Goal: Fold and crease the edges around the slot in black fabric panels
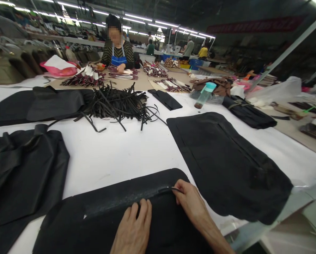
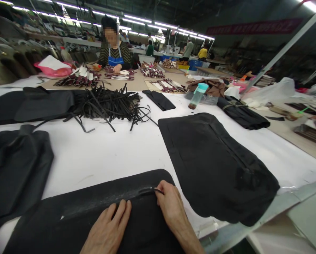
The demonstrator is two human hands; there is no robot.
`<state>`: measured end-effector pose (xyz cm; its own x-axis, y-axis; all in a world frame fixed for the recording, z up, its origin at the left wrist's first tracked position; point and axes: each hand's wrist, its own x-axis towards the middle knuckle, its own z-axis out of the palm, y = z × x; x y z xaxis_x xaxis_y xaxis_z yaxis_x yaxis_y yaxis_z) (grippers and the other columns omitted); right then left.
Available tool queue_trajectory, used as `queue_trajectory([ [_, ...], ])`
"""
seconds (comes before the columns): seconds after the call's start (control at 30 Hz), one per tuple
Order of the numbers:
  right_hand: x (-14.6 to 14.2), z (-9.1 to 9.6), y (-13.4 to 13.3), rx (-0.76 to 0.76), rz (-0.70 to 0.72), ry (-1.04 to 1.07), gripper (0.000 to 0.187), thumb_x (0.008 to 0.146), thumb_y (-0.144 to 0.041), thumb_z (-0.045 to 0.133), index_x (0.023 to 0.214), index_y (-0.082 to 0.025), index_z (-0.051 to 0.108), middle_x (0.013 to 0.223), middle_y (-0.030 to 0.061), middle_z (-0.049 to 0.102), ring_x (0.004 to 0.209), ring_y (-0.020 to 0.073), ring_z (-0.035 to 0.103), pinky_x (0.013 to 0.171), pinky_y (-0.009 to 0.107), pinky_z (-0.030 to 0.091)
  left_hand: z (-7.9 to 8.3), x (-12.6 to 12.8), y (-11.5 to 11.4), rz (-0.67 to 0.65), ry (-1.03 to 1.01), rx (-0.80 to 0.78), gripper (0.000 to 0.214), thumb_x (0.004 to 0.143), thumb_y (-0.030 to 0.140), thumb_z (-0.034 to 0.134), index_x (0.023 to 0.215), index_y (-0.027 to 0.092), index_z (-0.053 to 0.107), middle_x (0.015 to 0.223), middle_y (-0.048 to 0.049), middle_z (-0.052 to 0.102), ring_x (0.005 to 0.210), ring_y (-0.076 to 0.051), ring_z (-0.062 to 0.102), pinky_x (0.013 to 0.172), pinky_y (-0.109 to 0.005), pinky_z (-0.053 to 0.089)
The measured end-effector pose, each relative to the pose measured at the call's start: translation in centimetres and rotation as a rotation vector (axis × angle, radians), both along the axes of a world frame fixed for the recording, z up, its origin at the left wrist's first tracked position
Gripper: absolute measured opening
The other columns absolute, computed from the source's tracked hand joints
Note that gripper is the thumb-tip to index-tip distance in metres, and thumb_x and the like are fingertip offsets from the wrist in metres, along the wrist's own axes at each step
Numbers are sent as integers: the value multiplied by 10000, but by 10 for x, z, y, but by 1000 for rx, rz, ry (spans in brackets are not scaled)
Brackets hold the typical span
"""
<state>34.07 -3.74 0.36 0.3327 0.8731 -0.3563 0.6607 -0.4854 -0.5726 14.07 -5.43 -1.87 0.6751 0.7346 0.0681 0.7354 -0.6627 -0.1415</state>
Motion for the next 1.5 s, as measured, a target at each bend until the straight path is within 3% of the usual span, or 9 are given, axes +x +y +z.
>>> queue_trajectory([
  [0.23,-5,-3,-5,64,57,-187,175,782,-168,429,616,-218,408,583,-28,521,591,137,490,532,235,275,4,21,-1,55,95,41,534,758,53,457,1267,208,495,1043,-127,595,837,-267,573,696,-376,483],
  [0.4,-5,-13,-5,95,76,-269,164,783,-176,448,634,-226,400,568,-33,516,571,142,487,533,240,296,14,40,6,123,196,-10,521,836,144,445,1304,370,417,891,-113,597,689,-257,590,533,-348,457],
  [0.53,-5,-8,-11,208,86,-180,146,862,-235,386,759,-226,489,652,-8,583,621,161,553,584,250,390,19,49,10,159,259,-9,560,863,163,413,1327,462,316,801,-82,589,616,-251,596,472,-340,450],
  [0.67,-9,-3,-25,434,307,-174,334,859,-104,265,1011,-201,547,866,51,621,776,160,609,680,248,467,13,50,9,151,212,26,596,855,145,421,1340,463,284,764,-70,577,595,-256,584,466,-357,449],
  [0.77,-12,-12,-35,624,496,-419,396,827,-52,293,1099,-171,555,956,88,629,820,180,614,691,268,494,8,52,7,162,226,37,650,833,130,433,1375,422,225,763,-75,574,590,-272,571,459,-380,441],
  [0.9,-12,-31,-42,782,620,-710,437,790,-17,346,1174,-113,529,1023,121,640,930,210,602,780,297,496,10,53,5,155,307,18,614,848,157,405,1393,362,214,812,-104,600,639,-285,580,488,-393,446],
  [1.0,-11,-37,-43,785,651,-770,459,759,10,341,1152,-118,540,1027,112,644,949,216,594,810,329,482,8,44,4,119,145,11,509,864,213,406,1363,277,329,850,-120,605,707,-267,575,539,-391,470],
  [1.17,-9,-34,-41,749,698,-799,490,710,22,368,1119,-164,566,1047,79,654,976,243,575,813,375,454,-9,6,0,1,-137,93,433,811,243,490,1177,15,532,1068,-173,587,954,-250,526,828,-379,467],
  [1.5,0,-43,-41,749,777,-871,537,700,46,376,1177,-144,533,1088,102,631,989,250,558,830,382,426,-16,-71,-9,90,-89,72,449,757,85,441,1197,32,509,1110,-126,611,1032,-247,544,928,-327,449],
])
